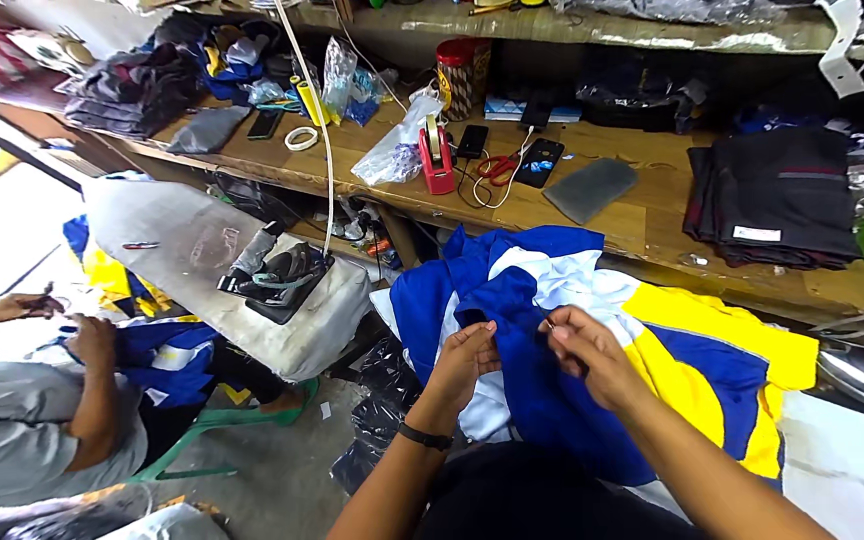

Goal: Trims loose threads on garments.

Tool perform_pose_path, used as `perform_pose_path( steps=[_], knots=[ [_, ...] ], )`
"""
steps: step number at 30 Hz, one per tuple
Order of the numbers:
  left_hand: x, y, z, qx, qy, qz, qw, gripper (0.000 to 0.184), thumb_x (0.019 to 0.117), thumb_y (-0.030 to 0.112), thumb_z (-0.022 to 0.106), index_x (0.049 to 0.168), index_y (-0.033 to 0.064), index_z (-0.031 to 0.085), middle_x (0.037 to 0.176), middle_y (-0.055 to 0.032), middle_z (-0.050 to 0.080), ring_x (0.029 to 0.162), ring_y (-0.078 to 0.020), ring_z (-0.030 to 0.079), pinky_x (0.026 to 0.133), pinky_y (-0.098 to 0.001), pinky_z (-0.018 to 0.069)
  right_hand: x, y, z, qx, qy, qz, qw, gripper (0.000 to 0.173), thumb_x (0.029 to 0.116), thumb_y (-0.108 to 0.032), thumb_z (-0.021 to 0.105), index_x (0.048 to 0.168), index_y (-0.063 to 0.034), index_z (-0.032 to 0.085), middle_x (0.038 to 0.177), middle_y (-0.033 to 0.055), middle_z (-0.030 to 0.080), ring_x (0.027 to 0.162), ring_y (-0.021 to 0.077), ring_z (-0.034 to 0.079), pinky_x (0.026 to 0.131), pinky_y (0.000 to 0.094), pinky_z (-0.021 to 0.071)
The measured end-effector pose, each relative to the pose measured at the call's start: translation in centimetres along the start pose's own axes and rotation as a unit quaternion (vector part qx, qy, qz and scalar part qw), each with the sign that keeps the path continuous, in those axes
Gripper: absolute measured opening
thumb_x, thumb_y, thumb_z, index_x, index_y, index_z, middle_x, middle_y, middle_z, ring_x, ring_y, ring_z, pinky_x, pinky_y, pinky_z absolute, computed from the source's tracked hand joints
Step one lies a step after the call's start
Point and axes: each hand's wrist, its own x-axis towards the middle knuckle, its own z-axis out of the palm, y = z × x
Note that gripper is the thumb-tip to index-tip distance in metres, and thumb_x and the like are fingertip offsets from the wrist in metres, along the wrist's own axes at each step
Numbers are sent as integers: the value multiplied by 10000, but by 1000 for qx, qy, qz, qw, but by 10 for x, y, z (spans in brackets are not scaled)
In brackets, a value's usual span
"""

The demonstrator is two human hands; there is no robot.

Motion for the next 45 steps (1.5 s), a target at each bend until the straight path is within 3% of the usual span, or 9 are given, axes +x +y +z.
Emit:
perform_pose_path(
  steps=[3,6,10,15,19,35,40,42,45],
  knots=[
    [-1,-16,0,20,-9,46,999,120,1019,44,552,1012,-3,662,891,-57,734,830,-127,715,819,-313,599,-8,20,23,174,-14,86,981,441,1068,-410,303,970,-128,627,608,-123,465,464,-10,402,444,154,352],
    [0,-31,-4,117,37,150,981,26,915,-18,688,912,-15,714,820,-30,730,782,-84,695,794,-277,588,-12,25,35,181,-9,104,978,465,1098,-363,226,915,-134,587,638,-105,463,487,-6,410,467,150,363],
    [-4,-30,-8,164,70,218,960,43,921,15,691,882,16,708,780,8,713,740,-41,674,737,-235,572,-22,12,32,133,-51,127,982,396,1115,-352,273,881,-157,527,622,-98,470,459,-1,439,439,149,407],
    [-6,-30,-8,131,55,228,963,114,952,3,629,881,21,716,810,18,708,776,-35,656,768,-229,549,-28,3,33,175,-99,185,962,439,1110,-392,306,827,-165,551,554,-115,391,396,-28,339,378,127,293],
    [-3,-32,-10,116,28,241,963,102,945,-27,621,918,-4,716,883,-7,717,842,-56,673,837,-262,569,-27,2,32,168,-103,210,958,450,1114,-380,286,813,-163,541,545,-110,372,389,-25,316,371,130,273],
    [3,-37,-8,158,39,296,941,89,936,-14,638,902,-11,720,896,-15,697,852,-56,660,823,-246,567,-24,2,30,135,-85,220,962,443,1113,-356,320,777,-167,538,533,-108,366,389,-25,307,375,132,258],
    [7,-42,-7,172,34,331,927,106,951,2,620,894,-8,709,892,-5,669,856,-51,632,816,-235,546,-22,1,25,357,-135,308,872,545,1084,-532,305,773,-154,544,518,-95,382,355,-19,360,347,131,330],
    [6,-42,-6,163,30,328,930,114,952,-4,613,891,-12,709,891,-6,675,859,-50,634,820,-237,545,-21,3,26,279,-114,270,915,514,1098,-469,325,755,-155,543,521,-101,377,365,-31,342,353,120,306],
    [5,-41,-5,145,22,318,937,118,954,-9,607,905,-15,715,903,-6,691,869,-45,646,835,-238,551,-21,8,29,-21,-24,129,991,406,1069,-345,497,705,-170,536,568,-113,403,468,-18,351,460,172,284]
  ],
)
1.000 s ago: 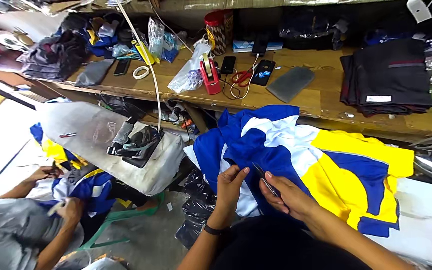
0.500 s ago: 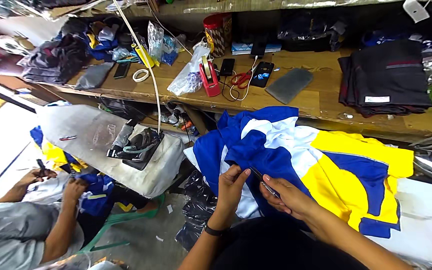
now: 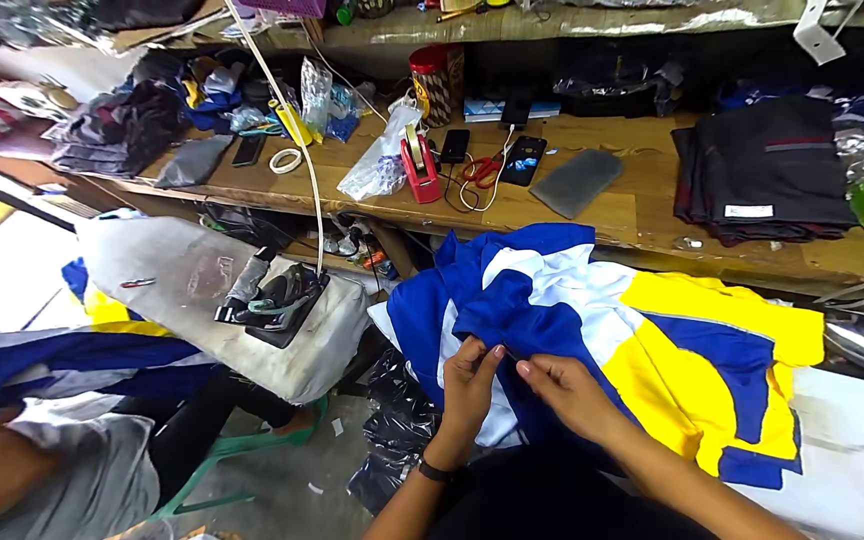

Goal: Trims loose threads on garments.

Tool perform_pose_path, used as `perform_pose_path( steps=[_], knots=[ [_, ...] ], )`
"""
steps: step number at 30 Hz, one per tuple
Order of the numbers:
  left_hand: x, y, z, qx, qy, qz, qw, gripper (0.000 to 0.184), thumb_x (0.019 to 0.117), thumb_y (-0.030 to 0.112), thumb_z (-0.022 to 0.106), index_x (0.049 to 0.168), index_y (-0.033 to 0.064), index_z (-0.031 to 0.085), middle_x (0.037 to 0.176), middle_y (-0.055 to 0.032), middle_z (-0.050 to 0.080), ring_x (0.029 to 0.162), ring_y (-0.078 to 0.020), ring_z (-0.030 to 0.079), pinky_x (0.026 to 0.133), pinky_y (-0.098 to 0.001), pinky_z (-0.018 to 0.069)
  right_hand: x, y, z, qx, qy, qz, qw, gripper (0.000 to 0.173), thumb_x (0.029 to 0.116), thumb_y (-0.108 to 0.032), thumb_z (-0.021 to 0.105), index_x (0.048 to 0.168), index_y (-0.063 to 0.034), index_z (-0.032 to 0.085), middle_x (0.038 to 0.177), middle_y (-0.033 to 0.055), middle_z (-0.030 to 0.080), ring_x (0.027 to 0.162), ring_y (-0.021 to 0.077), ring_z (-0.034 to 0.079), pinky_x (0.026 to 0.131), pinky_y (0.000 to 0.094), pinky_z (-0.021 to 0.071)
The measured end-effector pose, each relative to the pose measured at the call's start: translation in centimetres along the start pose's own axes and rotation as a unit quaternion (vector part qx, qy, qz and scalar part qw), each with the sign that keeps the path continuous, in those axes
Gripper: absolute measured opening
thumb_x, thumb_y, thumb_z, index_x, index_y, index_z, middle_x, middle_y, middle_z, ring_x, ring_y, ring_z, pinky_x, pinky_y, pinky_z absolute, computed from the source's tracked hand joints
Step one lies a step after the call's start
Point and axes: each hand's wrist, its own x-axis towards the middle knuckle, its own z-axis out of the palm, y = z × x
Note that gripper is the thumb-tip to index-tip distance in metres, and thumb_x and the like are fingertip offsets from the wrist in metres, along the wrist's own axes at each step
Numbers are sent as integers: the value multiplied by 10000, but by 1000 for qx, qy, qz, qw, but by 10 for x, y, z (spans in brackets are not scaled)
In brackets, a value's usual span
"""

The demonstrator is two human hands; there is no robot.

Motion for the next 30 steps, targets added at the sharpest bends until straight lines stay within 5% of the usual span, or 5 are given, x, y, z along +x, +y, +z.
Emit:
perform_pose_path(
  steps=[4,14,21,26,30],
  knots=[
    [-2,1,1,-16,-5,4,1000,122,960,-1,609,902,-4,715,903,0,689,865,-48,649,830,-245,557,-1,-6,-1,247,-96,120,957,479,1077,-437,424,695,-172,539,511,-105,381,363,-30,332,347,126,285],
    [-3,-5,-1,40,8,49,998,120,938,6,636,847,-9,713,911,-11,678,878,-44,635,815,-223,549,5,6,12,202,-42,80,975,498,1101,-315,393,631,-178,479,490,-93,367,372,-11,324,365,147,262],
    [-3,0,8,-12,37,-33,999,116,971,-21,566,947,-17,679,898,-3,676,850,-42,648,827,-237,554,7,11,7,222,-73,72,970,474,1099,-380,369,701,-174,524,527,-99,389,383,-19,342,369,133,289],
    [-3,9,8,-25,31,-81,996,127,964,-6,591,884,13,688,815,17,692,777,-36,653,778,-240,558,10,17,5,63,0,-28,998,409,1063,-302,491,666,-209,517,540,-135,403,422,-43,348,402,135,285],
    [-5,0,5,23,19,-16,999,115,942,-8,609,854,-6,683,848,-1,662,781,-35,633,756,-227,554,6,9,6,143,-35,55,988,468,1087,-324,419,649,-187,511,502,-107,391,376,-22,342,364,140,283]
  ],
)
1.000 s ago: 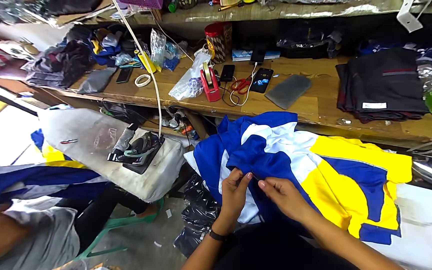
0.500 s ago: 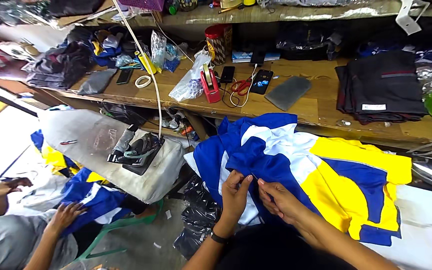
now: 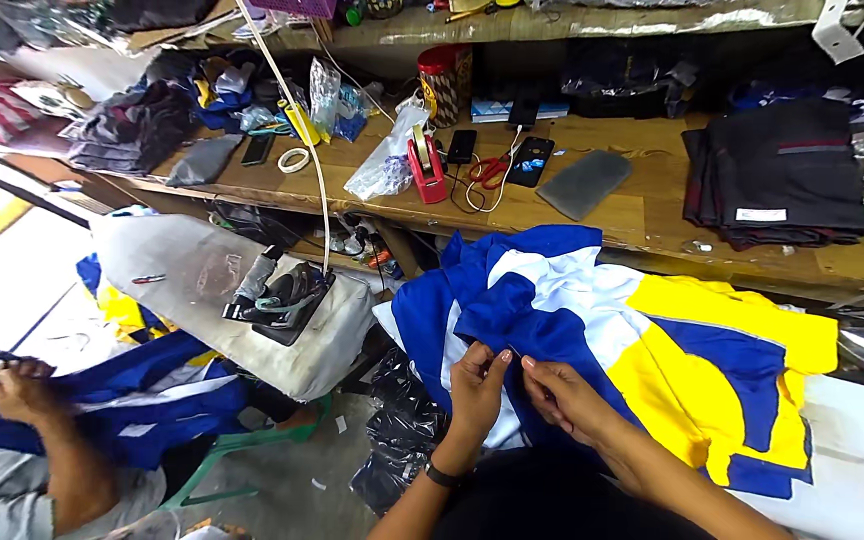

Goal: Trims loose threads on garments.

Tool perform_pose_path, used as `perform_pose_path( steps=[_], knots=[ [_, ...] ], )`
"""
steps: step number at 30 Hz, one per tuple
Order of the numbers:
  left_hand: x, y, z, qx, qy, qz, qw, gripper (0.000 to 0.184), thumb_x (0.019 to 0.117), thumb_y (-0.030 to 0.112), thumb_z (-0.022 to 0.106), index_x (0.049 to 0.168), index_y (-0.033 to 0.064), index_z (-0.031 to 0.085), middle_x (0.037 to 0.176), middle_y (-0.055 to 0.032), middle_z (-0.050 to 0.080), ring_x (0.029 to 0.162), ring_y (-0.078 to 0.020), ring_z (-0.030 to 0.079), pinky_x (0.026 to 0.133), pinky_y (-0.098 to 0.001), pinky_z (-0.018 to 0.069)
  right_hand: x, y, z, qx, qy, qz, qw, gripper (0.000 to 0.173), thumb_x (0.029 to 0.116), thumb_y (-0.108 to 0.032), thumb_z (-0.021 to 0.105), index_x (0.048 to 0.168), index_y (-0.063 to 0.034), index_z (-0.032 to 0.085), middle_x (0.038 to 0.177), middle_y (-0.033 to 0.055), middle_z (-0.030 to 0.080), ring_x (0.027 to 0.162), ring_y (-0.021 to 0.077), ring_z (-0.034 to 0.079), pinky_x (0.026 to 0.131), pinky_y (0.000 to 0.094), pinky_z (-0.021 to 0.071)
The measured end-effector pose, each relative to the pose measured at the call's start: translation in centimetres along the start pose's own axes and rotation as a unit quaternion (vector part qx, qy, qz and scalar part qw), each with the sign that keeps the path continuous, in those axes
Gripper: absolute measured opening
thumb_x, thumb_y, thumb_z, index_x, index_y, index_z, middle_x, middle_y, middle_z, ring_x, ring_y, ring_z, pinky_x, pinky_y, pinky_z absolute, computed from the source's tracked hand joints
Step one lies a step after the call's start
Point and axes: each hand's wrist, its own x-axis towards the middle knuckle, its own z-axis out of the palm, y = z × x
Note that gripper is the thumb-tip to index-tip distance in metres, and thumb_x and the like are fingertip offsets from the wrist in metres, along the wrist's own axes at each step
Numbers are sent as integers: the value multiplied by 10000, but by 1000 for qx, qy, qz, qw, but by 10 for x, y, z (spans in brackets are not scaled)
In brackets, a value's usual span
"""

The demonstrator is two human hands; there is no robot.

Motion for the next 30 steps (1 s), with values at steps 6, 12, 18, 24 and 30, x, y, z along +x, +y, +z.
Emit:
perform_pose_path(
  steps=[6,12,18,24,30],
  knots=[
    [-3,-6,-5,48,-4,53,997,105,934,-5,622,880,-39,705,928,-52,687,840,-52,649,786,-227,562,2,3,0,27,-15,32,999,503,1101,-319,391,625,-182,478,490,-94,372,374,-7,325,368,152,266],
    [-2,-5,-2,24,22,8,999,117,953,-9,584,908,-33,689,890,-21,652,835,-47,634,800,-227,554,4,6,0,32,-28,33,999,481,1101,-337,362,666,-183,498,507,-99,383,378,-16,333,367,141,273],
    [-1,0,-3,19,19,-31,999,116,959,-14,595,942,-34,708,878,-16,682,845,-47,640,819,-230,546,8,8,-4,38,-39,20,998,468,1095,-344,368,678,-183,506,513,-105,384,380,-21,340,367,135,280],
    [-2,0,-1,-14,25,-33,999,123,940,-32,611,904,-33,728,938,-38,705,922,-58,659,877,-253,555,12,7,-4,20,-29,10,999,473,1087,-332,411,646,-189,502,511,-105,388,379,-21,346,362,137,282],
    [-3,-6,-7,-2,6,-9,1000,126,923,-33,628,866,-20,740,976,-49,708,967,-61,648,903,-247,538,12,10,0,64,-37,46,996,501,1099,-339,381,632,-189,483,498,-100,378,375,-13,334,367,146,274]
  ],
)
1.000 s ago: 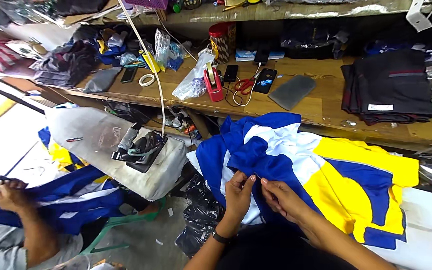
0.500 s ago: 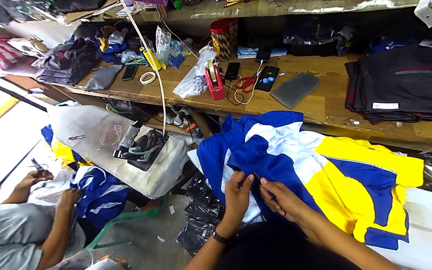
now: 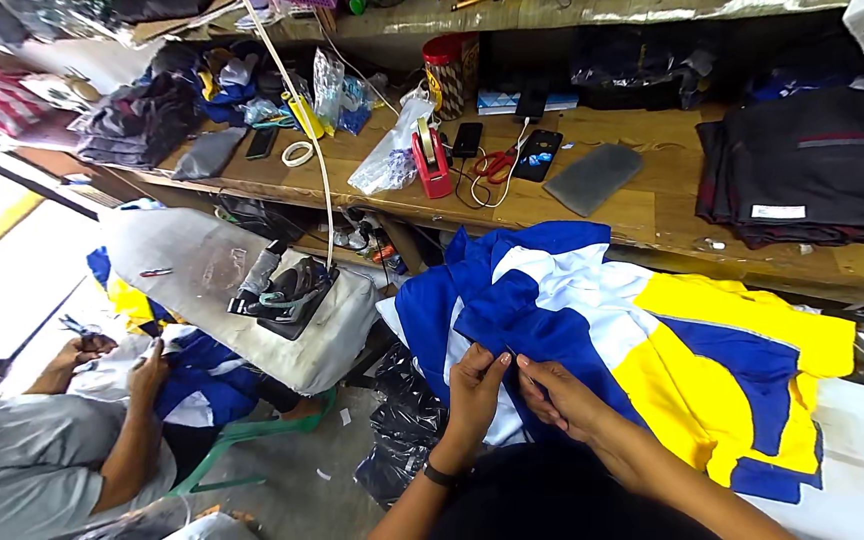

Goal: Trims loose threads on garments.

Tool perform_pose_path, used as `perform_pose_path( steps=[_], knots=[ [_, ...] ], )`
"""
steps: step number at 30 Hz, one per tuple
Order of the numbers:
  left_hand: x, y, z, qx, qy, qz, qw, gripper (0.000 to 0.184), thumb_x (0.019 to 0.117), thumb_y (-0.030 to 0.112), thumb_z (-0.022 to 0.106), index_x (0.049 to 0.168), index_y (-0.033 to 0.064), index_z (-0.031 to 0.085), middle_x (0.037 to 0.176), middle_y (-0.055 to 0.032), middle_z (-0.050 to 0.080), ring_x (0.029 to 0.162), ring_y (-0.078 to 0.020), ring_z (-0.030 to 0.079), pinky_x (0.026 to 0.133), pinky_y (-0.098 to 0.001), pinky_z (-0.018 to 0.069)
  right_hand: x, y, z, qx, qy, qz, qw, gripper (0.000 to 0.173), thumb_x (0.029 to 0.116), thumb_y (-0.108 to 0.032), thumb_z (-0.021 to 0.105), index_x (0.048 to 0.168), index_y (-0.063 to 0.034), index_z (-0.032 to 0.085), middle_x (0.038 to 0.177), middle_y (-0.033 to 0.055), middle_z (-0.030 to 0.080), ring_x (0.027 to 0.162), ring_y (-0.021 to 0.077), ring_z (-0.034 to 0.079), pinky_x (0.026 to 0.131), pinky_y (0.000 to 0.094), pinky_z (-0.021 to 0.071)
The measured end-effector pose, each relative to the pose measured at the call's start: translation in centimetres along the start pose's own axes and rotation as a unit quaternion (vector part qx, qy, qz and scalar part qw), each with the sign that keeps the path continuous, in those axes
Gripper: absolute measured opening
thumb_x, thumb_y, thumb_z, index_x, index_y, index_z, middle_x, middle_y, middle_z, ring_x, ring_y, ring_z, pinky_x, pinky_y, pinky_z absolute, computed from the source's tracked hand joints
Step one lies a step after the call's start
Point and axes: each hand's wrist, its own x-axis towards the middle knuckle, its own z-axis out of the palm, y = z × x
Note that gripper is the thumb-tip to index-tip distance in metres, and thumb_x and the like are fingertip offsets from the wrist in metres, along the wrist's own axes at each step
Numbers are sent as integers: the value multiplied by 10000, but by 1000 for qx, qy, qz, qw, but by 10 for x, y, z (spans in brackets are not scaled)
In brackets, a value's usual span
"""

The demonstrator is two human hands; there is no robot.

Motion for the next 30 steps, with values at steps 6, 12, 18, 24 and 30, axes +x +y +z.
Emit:
perform_pose_path(
  steps=[6,12,18,24,30],
  knots=[
    [-2,1,6,-49,29,-33,998,136,948,-37,588,940,-40,723,964,-42,696,944,-70,652,896,-259,547,1,3,-2,-7,2,-15,1000,485,1096,-332,381,650,-179,496,506,-95,388,373,-14,345,361,142,287],
    [0,1,5,-54,21,-53,997,142,954,-52,570,984,-41,709,957,-34,696,915,-68,660,879,-257,555,1,8,-5,-8,-10,-24,1000,484,1098,-335,356,666,-179,508,506,-99,393,371,-19,348,358,135,291],
    [4,0,-1,20,-4,-17,1000,119,941,-33,596,954,-47,713,966,-48,685,922,-60,634,861,-235,538,1,11,-10,-8,-28,-31,999,461,1085,-370,395,681,-187,523,513,-106,397,377,-22,363,361,134,303],
    [7,0,-5,93,-36,21,995,97,937,19,629,975,-47,691,875,-35,658,785,-55,624,750,-229,545,2,9,-9,10,-35,-22,999,461,1091,-395,373,704,-190,517,529,-105,398,386,-19,360,371,135,310],
    [5,1,0,22,-8,-15,1000,105,937,-17,624,952,-37,726,913,-32,711,866,-54,667,835,-247,567,2,3,-5,44,-31,-17,998,481,1102,-379,347,698,-177,514,531,-96,398,383,-17,353,368,133,306]
  ],
)
